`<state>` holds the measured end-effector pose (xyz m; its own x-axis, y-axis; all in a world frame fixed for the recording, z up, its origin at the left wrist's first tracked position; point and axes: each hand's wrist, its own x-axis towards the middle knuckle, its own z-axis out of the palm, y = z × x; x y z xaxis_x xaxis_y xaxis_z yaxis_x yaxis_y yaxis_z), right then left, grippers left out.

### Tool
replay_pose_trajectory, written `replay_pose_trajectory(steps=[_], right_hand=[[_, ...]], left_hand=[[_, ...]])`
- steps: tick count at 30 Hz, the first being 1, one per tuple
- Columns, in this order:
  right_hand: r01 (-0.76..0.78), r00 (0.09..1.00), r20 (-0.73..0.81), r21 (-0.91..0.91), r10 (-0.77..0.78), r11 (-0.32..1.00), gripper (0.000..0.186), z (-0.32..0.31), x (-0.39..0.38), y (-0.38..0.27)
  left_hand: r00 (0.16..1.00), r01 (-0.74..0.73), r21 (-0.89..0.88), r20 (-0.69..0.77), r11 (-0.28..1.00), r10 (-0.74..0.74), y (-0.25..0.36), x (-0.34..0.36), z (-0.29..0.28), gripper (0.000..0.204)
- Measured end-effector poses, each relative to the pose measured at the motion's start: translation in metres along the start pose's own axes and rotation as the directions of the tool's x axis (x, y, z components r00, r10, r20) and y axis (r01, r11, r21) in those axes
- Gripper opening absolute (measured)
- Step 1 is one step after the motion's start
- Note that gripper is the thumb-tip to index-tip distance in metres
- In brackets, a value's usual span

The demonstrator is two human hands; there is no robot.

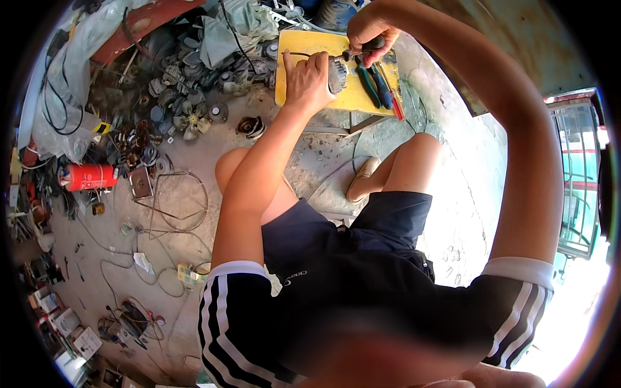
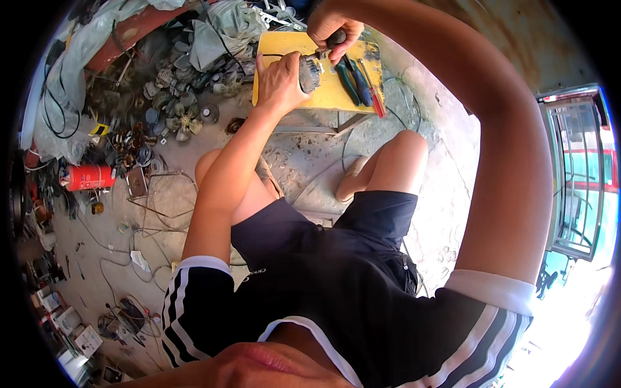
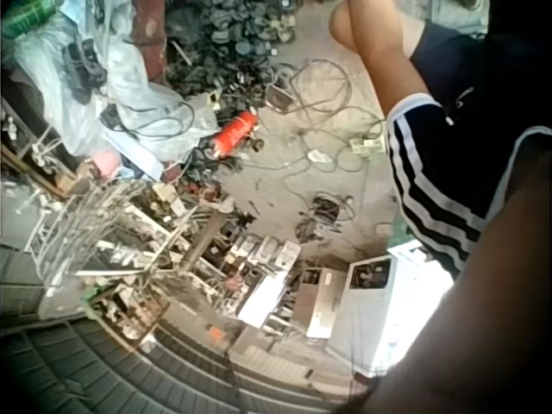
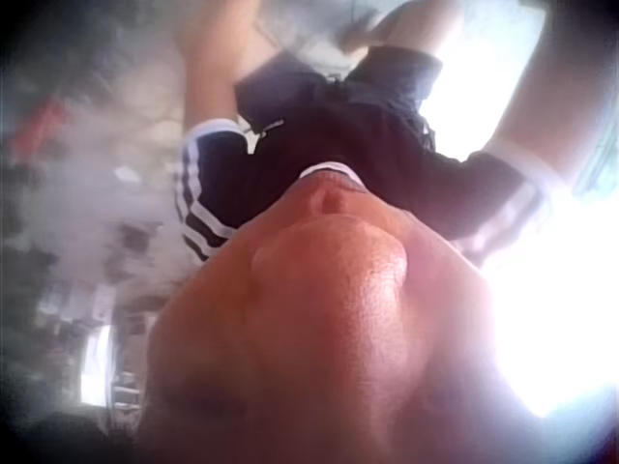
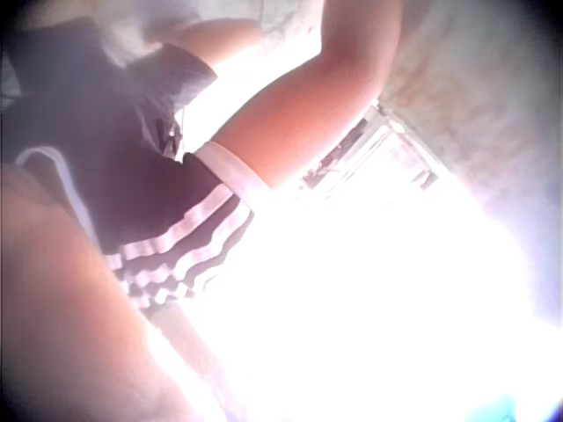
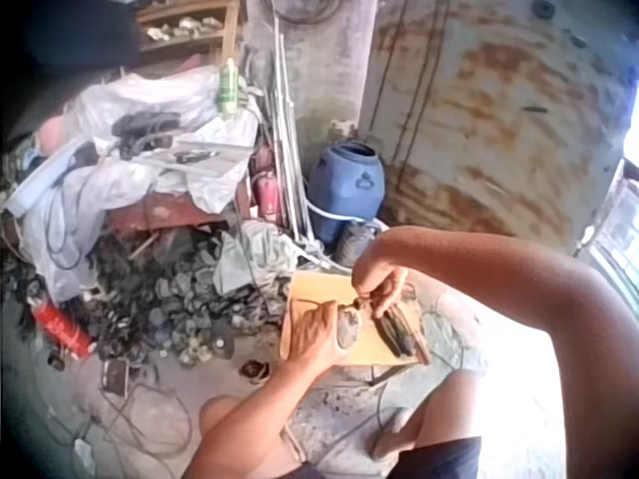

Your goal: The person disassembles a mechanical appliance component using pliers and a screwdriver. They remove a metal plate and manipulate internal wires while sitting on a workshop floor.

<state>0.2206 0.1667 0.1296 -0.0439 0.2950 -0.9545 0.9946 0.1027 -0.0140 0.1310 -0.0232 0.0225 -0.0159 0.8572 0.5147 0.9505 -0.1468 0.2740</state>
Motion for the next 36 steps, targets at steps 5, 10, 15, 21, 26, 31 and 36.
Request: replay_pose_trajectory(steps=[5, 10, 15, 21, 26, 31, 36], right_hand=[[0.03, 0.997, -0.048, -0.415, -0.055, 0.909, 0.005, 0.001, -0.036, -0.051], [-0.054, 0.995, 0.059, -0.377, 0.082, 0.924, 0.007, -0.012, -0.042, -0.044], [0.08, 0.996, 0.004, -0.382, -0.085, 0.921, 0.008, 0.0, -0.042, -0.044], [0.234, 0.91, -0.205, -0.466, -0.361, 0.853, 0.012, 0.03, -0.043, -0.021], [0.208, 0.776, -0.381, -0.599, -0.504, 0.773, 0.013, 0.065, -0.065, -0.004], [0.159, 0.32, -0.559, -0.764, -0.765, 0.625, 0.018, 0.136, -0.069, 0.012], [0.14, 0.067, -0.697, -0.702, -0.714, 0.699, 0.05, 0.169, -0.008, 0.022]], left_hand=[[0.998, 0.037, 0.031, 0.042, 0.999, -0.038, -0.009, -0.011, -0.007, 0.08], [0.998, -0.037, -0.024, 0.04, 0.999, 0.038, 0.008, -0.006, -0.003, 0.085], [0.999, 0.008, -0.021, 0.046, 1.0, -0.007, 0.001, -0.011, -0.004, 0.086], [0.997, 0.035, -0.039, 0.073, 0.999, -0.032, 0.0, -0.011, -0.007, 0.084], [0.994, 0.039, -0.049, 0.101, 0.998, -0.034, 0.002, -0.009, -0.008, 0.084], [0.988, 0.134, -0.104, 0.086, 0.986, -0.125, -0.01, -0.013, -0.006, 0.086], [0.947, 0.304, -0.2, 0.174, 0.932, -0.271, -0.026, -0.012, -0.003, 0.09]])
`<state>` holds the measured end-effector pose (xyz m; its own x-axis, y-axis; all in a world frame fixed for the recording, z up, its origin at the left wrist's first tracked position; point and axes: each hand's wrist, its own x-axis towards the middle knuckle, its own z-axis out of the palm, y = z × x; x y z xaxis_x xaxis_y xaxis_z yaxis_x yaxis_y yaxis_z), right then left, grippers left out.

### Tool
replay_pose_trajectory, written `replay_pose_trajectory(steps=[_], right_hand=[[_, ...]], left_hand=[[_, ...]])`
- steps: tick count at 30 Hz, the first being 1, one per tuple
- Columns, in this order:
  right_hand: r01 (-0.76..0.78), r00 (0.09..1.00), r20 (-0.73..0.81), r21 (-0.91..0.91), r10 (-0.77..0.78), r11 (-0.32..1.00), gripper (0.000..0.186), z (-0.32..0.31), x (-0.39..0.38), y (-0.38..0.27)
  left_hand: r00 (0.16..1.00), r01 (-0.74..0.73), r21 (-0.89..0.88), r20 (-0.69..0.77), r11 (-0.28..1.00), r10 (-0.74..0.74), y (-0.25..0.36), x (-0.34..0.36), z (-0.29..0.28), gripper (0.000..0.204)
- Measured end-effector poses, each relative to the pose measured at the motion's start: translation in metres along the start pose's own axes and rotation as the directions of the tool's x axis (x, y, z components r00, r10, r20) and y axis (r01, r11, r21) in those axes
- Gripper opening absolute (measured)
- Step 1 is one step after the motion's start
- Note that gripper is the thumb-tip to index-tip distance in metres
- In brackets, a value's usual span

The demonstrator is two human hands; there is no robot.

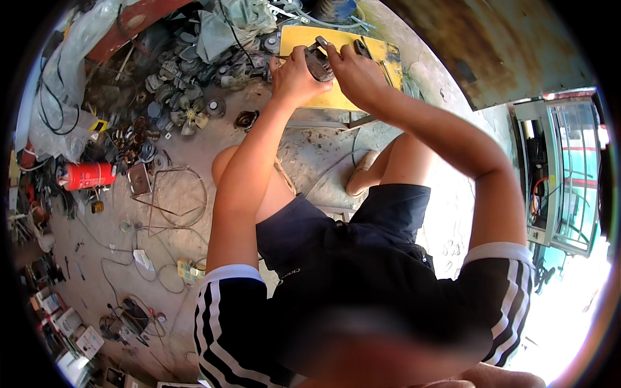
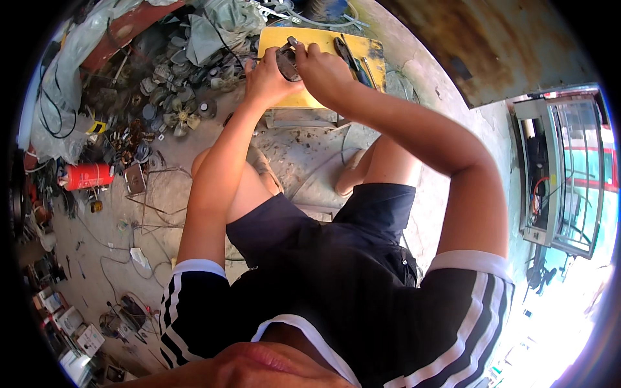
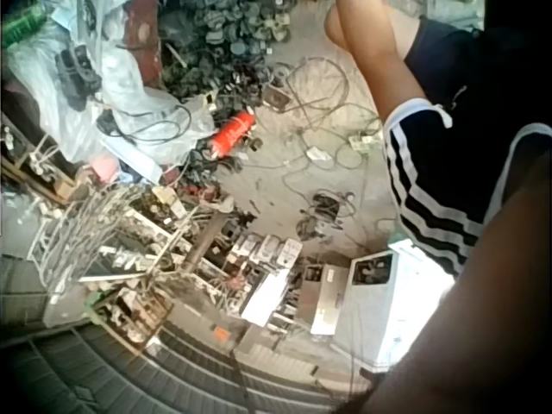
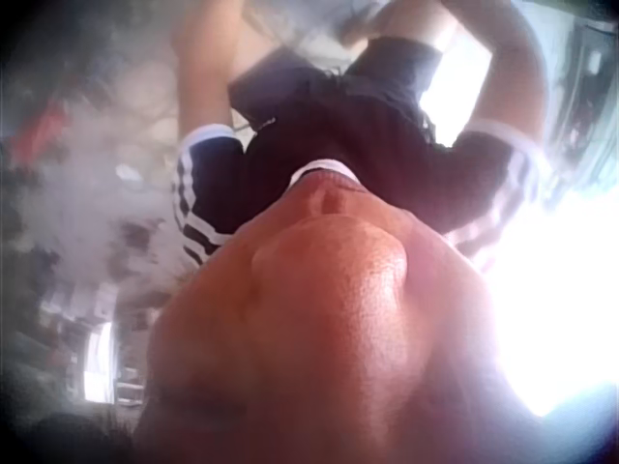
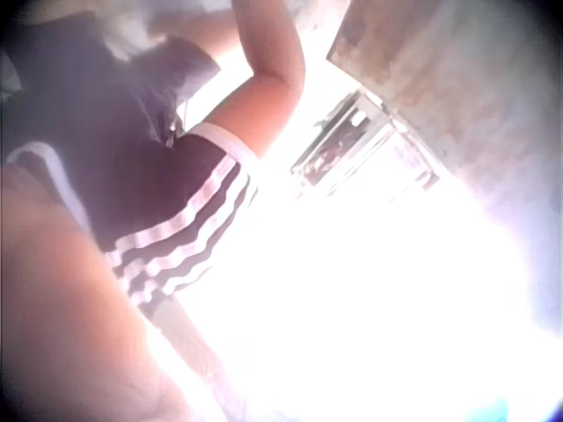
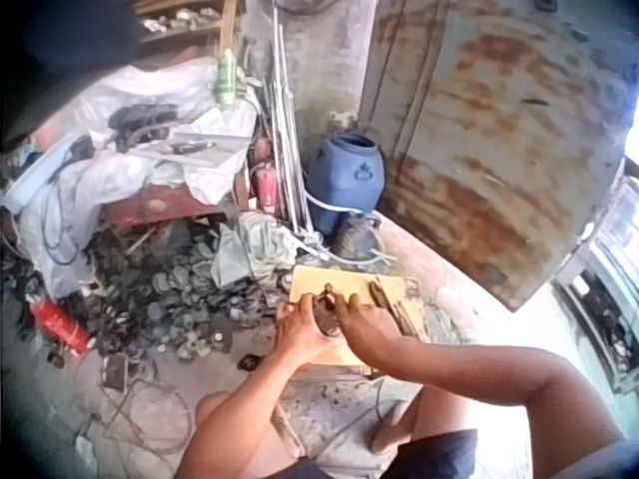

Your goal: The person disassembles a mechanical appliance component using pliers and a screwdriver. They remove a metal plate and manipulate internal wires while sitting on a workshop floor.

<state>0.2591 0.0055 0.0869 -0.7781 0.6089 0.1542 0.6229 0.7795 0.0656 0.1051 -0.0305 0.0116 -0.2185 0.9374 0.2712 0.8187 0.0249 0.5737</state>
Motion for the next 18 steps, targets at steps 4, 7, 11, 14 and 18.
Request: replay_pose_trajectory(steps=[4, 7, 11, 14, 18], right_hand=[[-0.008, 0.977, -0.202, 0.262, 0.063, 0.965, 0.057, 0.037, -0.017, 0.014], [-0.008, 0.962, -0.24, 0.451, 0.13, 0.892, 0.056, 0.067, -0.028, 0.023], [0.001, 0.948, -0.253, 0.605, 0.191, 0.797, 0.053, 0.078, -0.028, 0.015], [0.03, 0.907, -0.333, 0.66, 0.257, 0.751, 0.047, 0.069, -0.023, 0.013], [-0.19, 0.854, -0.186, 0.758, 0.487, 0.623, 0.044, 0.046, -0.019, 0.025]], left_hand=[[1.0, 0.024, -0.063, 0.01, 0.998, -0.023, -0.002, 0.002, -0.003, 0.095], [1.0, 0.007, -0.066, 0.019, 0.998, -0.006, -0.003, 0.001, 0.001, 0.098], [0.999, 0.016, -0.106, 0.05, 0.994, -0.011, -0.011, 0.001, 0.004, 0.102], [0.995, 0.072, -0.155, 0.074, 0.985, -0.061, -0.012, -0.002, -0.001, 0.102], [0.999, 0.039, -0.147, 0.032, 0.988, -0.035, -0.011, -0.005, 0.002, 0.102]])
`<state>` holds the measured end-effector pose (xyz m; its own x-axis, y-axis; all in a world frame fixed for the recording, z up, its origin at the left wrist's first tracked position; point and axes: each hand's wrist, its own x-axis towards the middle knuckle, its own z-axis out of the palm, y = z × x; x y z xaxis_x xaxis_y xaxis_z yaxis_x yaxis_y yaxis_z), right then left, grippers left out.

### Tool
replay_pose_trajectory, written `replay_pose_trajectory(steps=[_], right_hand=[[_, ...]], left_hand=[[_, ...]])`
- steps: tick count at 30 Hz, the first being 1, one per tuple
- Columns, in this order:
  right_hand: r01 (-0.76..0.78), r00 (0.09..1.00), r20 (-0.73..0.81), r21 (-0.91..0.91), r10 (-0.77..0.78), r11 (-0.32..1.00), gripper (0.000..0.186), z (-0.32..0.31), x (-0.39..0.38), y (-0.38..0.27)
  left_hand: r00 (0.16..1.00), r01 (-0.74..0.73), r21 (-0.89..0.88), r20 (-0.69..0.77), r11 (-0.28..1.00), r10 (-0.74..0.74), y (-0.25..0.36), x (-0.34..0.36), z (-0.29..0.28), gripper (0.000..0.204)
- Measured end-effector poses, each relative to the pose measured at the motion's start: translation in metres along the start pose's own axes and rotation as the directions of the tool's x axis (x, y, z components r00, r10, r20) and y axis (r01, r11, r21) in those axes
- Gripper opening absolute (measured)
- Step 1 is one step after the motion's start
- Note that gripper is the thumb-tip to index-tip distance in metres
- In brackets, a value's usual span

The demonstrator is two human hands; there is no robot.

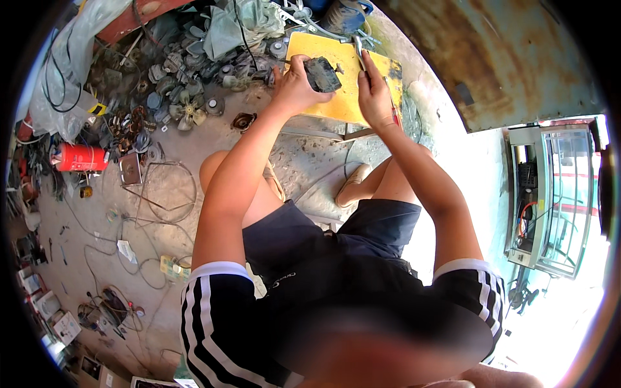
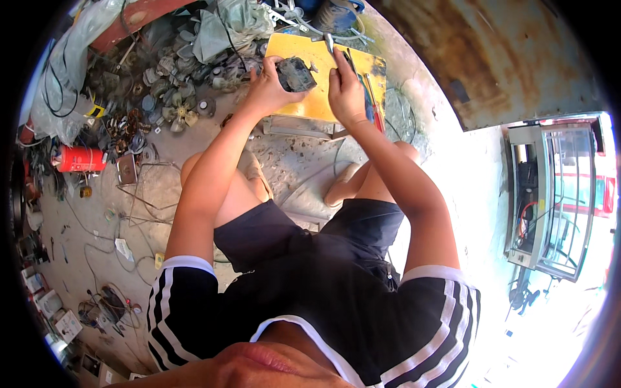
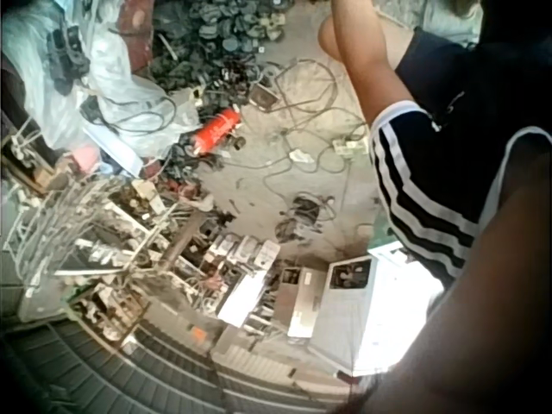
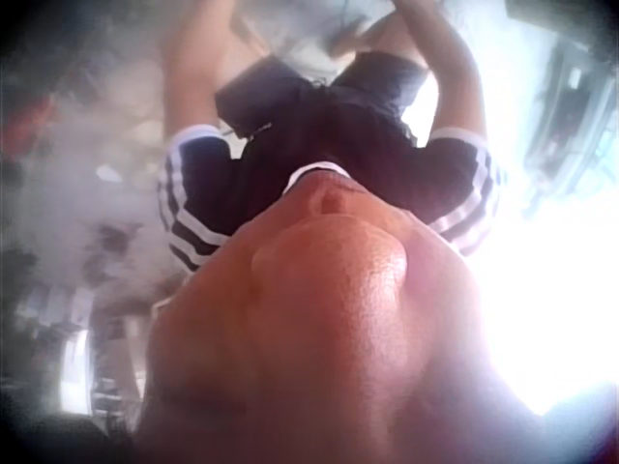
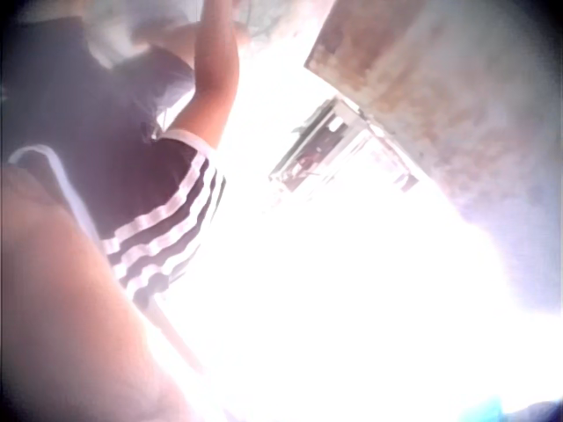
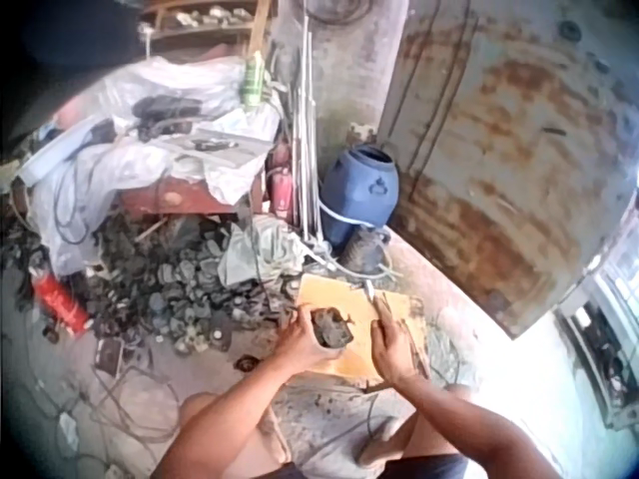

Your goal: The person disassembles a mechanical appliance component using pliers and a screwdriver. They remove a metal plate and manipulate internal wires while sitting on a workshop floor.

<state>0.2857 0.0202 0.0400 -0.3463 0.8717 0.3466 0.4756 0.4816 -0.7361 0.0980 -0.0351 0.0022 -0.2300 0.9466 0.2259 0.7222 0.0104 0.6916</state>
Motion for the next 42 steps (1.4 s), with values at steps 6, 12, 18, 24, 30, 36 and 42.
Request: replay_pose_trajectory(steps=[6, 12, 18, 24, 30, 36, 42], right_hand=[[-0.097, 0.932, 0.333, -0.152, 0.143, 0.984, 0.042, -0.035, 0.029, -0.024], [-0.298, 0.801, 0.499, -0.144, 0.329, 0.944, 0.042, -0.043, 0.043, -0.068], [-0.449, 0.633, 0.632, -0.171, 0.447, 0.877, 0.046, -0.04, 0.058, -0.083], [-0.252, 0.459, 0.714, -0.466, 0.529, 0.848, 0.024, -0.037, 0.114, -0.107], [0.173, 0.483, 0.715, -0.644, 0.506, 0.745, 0.014, -0.003, 0.146, -0.155], [0.085, 0.279, 0.688, -0.712, 0.67, 0.697, 0.02, 0.038, 0.177, -0.162], [0.167, -0.032, 0.591, -0.792, 0.806, 0.587, 0.02, 0.063, 0.217, -0.158]], left_hand=[[0.999, 0.037, -0.015, -0.005, 0.999, -0.037, 0.007, -0.007, -0.002, 0.099], [0.999, 0.029, -0.006, -0.018, 1.0, -0.03, 0.004, -0.008, 0.001, 0.099], [0.999, 0.001, -0.01, -0.045, 1.0, -0.002, 0.003, -0.008, 0.002, 0.099], [0.997, -0.034, -0.008, -0.071, 0.999, 0.034, 0.004, -0.009, 0.004, 0.095], [0.994, -0.042, -0.006, -0.103, 0.999, 0.041, 0.001, -0.011, 0.004, 0.093], [0.987, -0.069, -0.018, -0.15, 0.997, 0.065, 0.0, -0.013, 0.004, 0.092], [0.982, -0.109, -0.013, -0.155, 0.994, 0.106, 0.005, -0.01, 0.008, 0.09]])
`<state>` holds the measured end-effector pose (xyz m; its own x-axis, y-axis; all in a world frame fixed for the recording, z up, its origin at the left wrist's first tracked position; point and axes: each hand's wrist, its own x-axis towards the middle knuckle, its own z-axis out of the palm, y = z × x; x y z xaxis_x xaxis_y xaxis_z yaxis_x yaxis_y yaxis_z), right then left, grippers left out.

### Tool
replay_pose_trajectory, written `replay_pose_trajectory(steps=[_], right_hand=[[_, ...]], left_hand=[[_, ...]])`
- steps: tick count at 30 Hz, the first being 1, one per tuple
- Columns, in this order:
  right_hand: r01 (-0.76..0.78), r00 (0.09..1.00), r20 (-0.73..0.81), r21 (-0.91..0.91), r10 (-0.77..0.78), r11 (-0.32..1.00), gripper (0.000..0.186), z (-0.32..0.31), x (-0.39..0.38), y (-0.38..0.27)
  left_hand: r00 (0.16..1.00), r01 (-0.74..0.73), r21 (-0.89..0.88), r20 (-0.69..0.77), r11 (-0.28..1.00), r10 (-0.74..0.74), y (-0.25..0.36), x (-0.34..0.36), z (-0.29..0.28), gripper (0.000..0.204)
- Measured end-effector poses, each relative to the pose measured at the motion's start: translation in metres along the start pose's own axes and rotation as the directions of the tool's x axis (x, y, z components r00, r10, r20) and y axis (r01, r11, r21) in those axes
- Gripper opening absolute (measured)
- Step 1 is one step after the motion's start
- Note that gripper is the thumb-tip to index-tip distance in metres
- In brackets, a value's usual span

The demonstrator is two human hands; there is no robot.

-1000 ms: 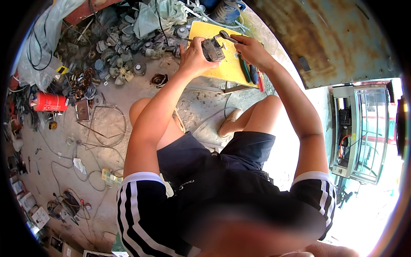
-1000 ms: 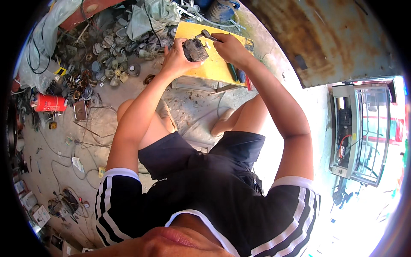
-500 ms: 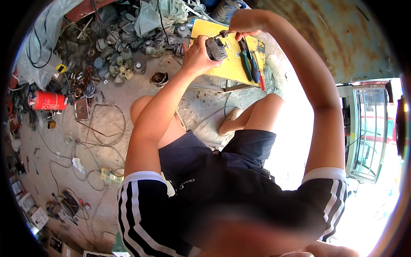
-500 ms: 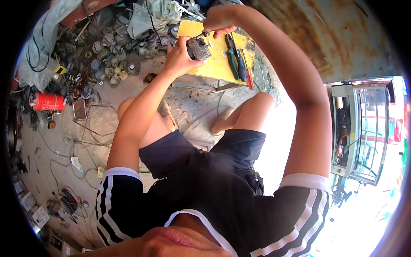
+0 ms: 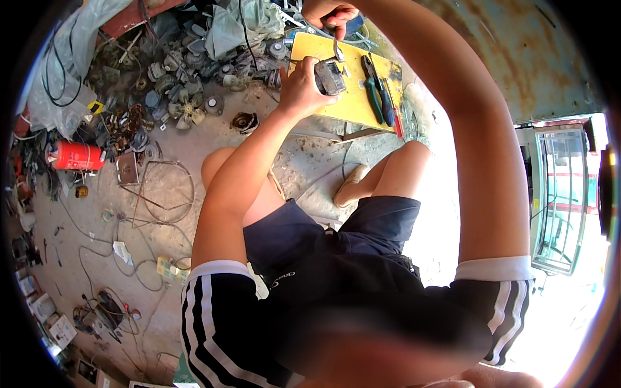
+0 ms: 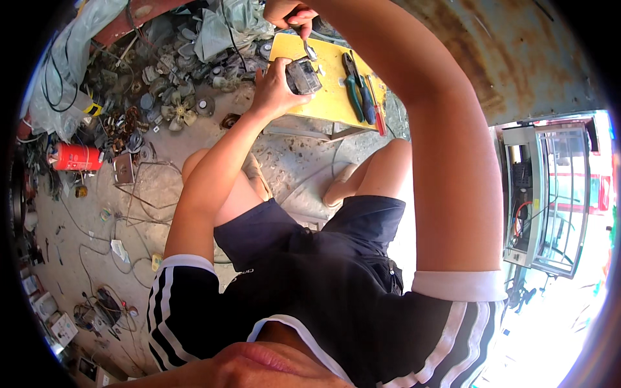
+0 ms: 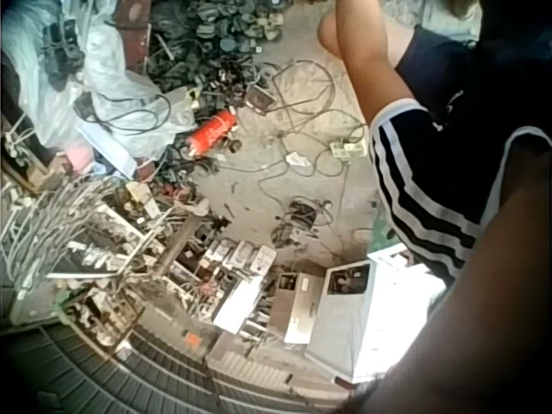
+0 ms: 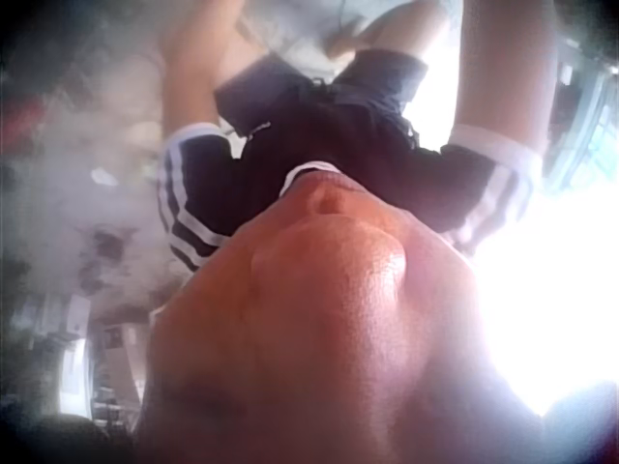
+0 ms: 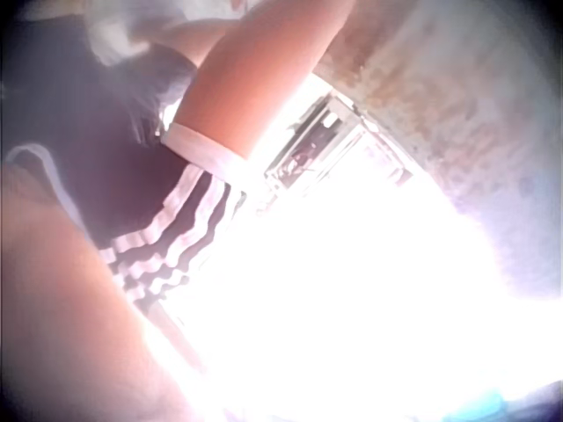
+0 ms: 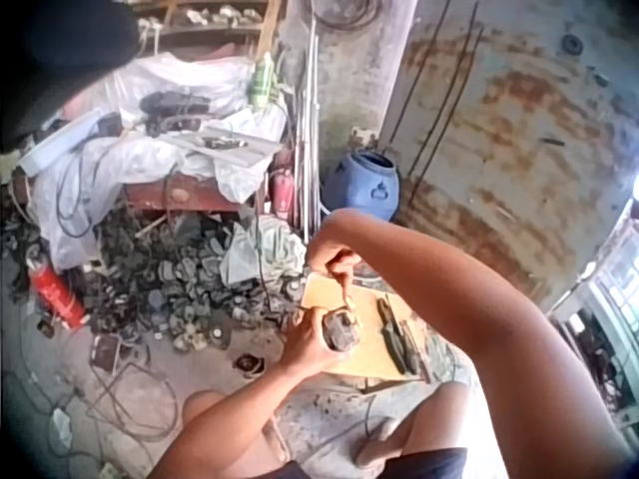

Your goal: The person disassembles a mechanical appliance component using pliers and a screwdriver. They remove a metal plate and manipulate internal wires while sitting on a workshop floor.

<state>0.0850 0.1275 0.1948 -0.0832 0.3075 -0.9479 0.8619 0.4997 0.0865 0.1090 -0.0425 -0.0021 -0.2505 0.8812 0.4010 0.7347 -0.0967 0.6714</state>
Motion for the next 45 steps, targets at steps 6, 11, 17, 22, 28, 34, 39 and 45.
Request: replay_pose_trajectory(steps=[6, 11, 17, 22, 28, 34, 39, 45], right_hand=[[0.1, 0.967, -0.196, -0.287, -0.161, 0.953, 0.028, 0.022, 0.005, -0.017], [0.06, 0.757, -0.585, -0.383, -0.292, 0.922, 0.018, 0.102, -0.044, -0.008], [-0.058, 0.39, -0.796, -0.522, -0.462, 0.851, 0.028, 0.188, -0.005, 0.048], [0.154, 0.14, -0.932, -0.312, -0.333, 0.938, 0.049, 0.232, 0.037, 0.084], [0.481, -0.002, -0.959, -0.249, -0.283, 0.841, 0.054, 0.252, 0.094, 0.11], [0.657, -0.154, -0.957, -0.286, -0.247, 0.697, 0.053, 0.247, 0.114, 0.109], [0.696, -0.134, -0.981, -0.193, -0.138, 0.691, 0.048, 0.255, 0.1, 0.105], [0.724, -0.038, -0.997, 0.016, 0.062, 0.689, 0.046, 0.243, 0.074, 0.104]], left_hand=[[1.0, 0.004, -0.034, 0.01, 0.999, -0.004, -0.011, 0.0, -0.004, 0.09], [0.999, 0.039, -0.049, -0.012, 0.998, -0.039, -0.013, 0.003, -0.003, 0.093], [0.99, 0.109, -0.069, 0.093, 0.992, -0.103, -0.022, 0.012, -0.001, 0.097], [0.979, 0.163, -0.069, 0.136, 0.984, -0.152, -0.012, 0.012, -0.007, 0.097], [0.981, 0.167, -0.068, 0.116, 0.984, -0.158, -0.008, 0.009, -0.007, 0.097], [0.99, 0.138, -0.03, 0.005, 0.99, -0.138, -0.004, 0.001, -0.004, 0.096], [0.99, 0.125, -0.053, -0.058, 0.991, -0.128, -0.002, -0.004, -0.002, 0.094], [0.983, 0.16, -0.051, -0.081, 0.986, -0.164, 0.002, -0.008, -0.003, 0.09]])
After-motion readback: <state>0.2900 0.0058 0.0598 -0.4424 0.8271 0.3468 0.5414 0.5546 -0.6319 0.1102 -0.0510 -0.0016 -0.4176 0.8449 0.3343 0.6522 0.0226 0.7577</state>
